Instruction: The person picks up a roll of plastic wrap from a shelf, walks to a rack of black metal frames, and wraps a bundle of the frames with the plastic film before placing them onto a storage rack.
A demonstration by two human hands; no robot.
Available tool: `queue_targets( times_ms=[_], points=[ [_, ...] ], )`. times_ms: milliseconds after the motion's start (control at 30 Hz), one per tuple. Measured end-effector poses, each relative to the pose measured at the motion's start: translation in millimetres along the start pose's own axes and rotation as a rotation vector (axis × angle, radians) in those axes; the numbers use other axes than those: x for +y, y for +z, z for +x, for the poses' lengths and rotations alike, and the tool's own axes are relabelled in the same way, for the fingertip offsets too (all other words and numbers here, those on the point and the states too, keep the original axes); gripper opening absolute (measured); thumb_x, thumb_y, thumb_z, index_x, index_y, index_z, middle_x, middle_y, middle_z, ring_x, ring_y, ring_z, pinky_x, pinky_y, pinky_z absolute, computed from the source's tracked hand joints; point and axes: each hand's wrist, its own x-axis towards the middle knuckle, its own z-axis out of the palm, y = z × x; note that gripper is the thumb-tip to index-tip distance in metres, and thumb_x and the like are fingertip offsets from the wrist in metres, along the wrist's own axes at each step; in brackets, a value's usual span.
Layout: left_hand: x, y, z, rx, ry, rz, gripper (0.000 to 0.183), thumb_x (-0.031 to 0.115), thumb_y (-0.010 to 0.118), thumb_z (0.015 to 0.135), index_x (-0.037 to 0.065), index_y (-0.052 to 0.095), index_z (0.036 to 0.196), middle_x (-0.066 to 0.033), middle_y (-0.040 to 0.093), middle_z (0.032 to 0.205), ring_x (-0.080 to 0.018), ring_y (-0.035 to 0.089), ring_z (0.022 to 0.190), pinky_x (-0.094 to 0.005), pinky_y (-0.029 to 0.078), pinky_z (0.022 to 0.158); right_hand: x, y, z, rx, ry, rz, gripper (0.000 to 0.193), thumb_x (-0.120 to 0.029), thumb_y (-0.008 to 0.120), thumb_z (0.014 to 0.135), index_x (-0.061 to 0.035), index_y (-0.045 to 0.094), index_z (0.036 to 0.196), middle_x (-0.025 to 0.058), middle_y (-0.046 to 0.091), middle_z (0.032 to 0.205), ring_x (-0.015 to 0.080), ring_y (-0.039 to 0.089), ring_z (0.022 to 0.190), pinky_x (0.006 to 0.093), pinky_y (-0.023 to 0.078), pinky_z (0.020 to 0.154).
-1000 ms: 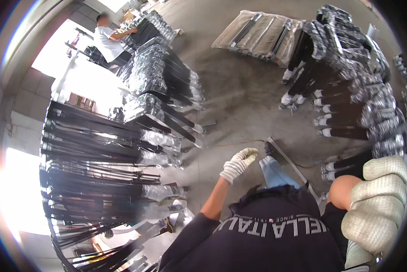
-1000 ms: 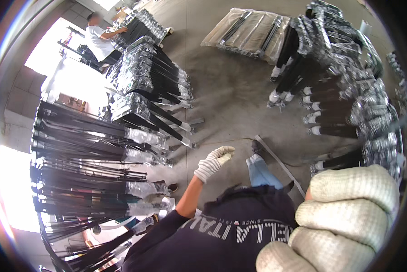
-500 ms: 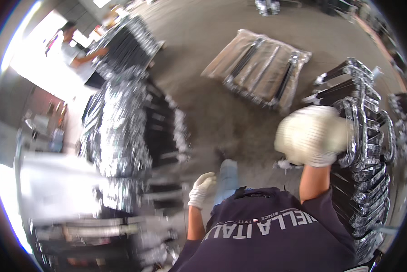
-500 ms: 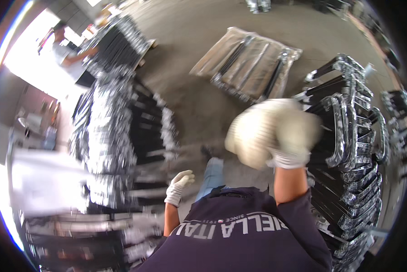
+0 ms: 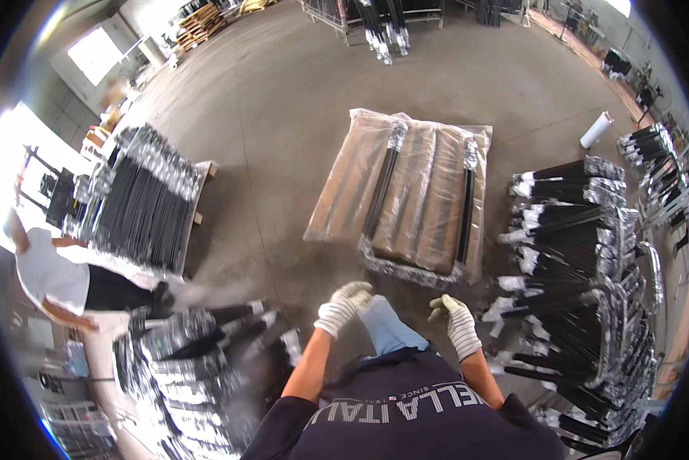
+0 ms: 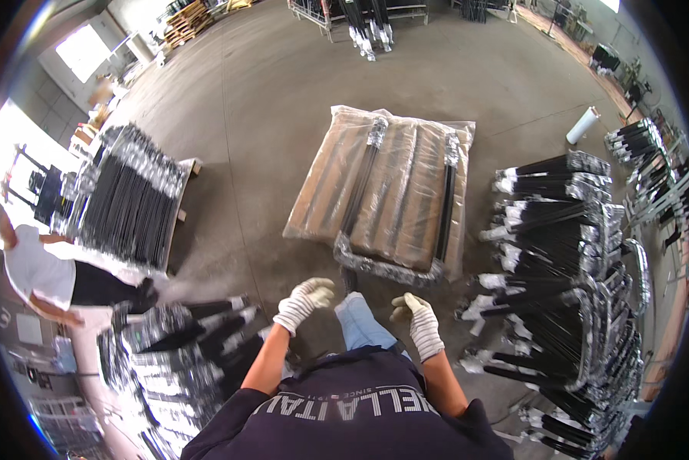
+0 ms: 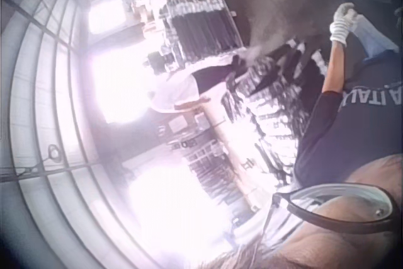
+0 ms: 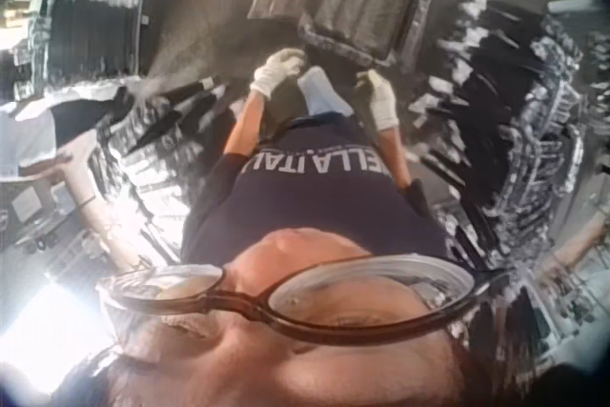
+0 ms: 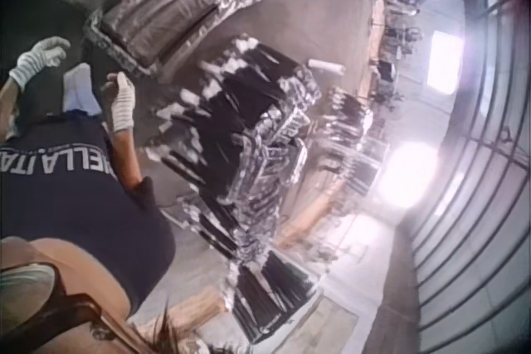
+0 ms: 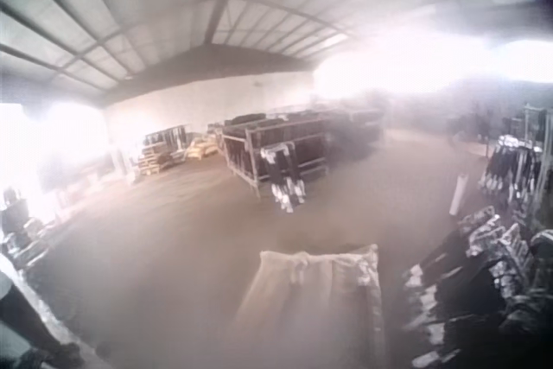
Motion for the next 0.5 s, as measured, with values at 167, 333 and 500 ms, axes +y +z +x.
queue_targets(
  times_ms=[167, 333, 500],
  points=[
    [39, -113, 145, -0.003, -0.171, 0.272, 0.032, 0.009, 0.063, 0.079, 0.001, 0.054, 0.109, -0.0078, 0.062, 0.088, -0.0128, 0.059, 0.075, -0.0243, 0.049, 0.066, 3, 62, 208, 0.024, 0.133, 0.515, 0.019, -0.019, 0.056, 0.081, -0.0017, 0.059, 0.089, 0.0072, 0.061, 0.074, 0.0213, 0.058, 0.065, 0.039, 0.05, 0.066],
    [172, -237, 228, 0.158, 0.035, -0.034, 0.026, 0.008, 0.057, 0.083, 0.001, 0.055, 0.108, -0.0099, 0.062, 0.092, -0.0153, 0.06, 0.078, -0.026, 0.049, 0.071, -142, 238, 342, -0.191, 0.047, 0.025, 0.02, -0.022, 0.054, 0.083, -0.004, 0.063, 0.084, 0.0075, 0.065, 0.074, 0.0185, 0.064, 0.068, 0.0306, 0.05, 0.067],
    [255, -349, 322, 0.32, 0.011, -0.111, 0.026, 0.016, 0.051, 0.085, 0.006, 0.056, 0.109, -0.0077, 0.062, 0.096, -0.0151, 0.06, 0.081, -0.0261, 0.049, 0.071, -208, 355, 494, -0.288, -0.035, 0.045, 0.02, -0.02, 0.056, 0.084, -0.0021, 0.061, 0.09, 0.0079, 0.065, 0.079, 0.0197, 0.064, 0.071, 0.0315, 0.052, 0.069]
  ],
)
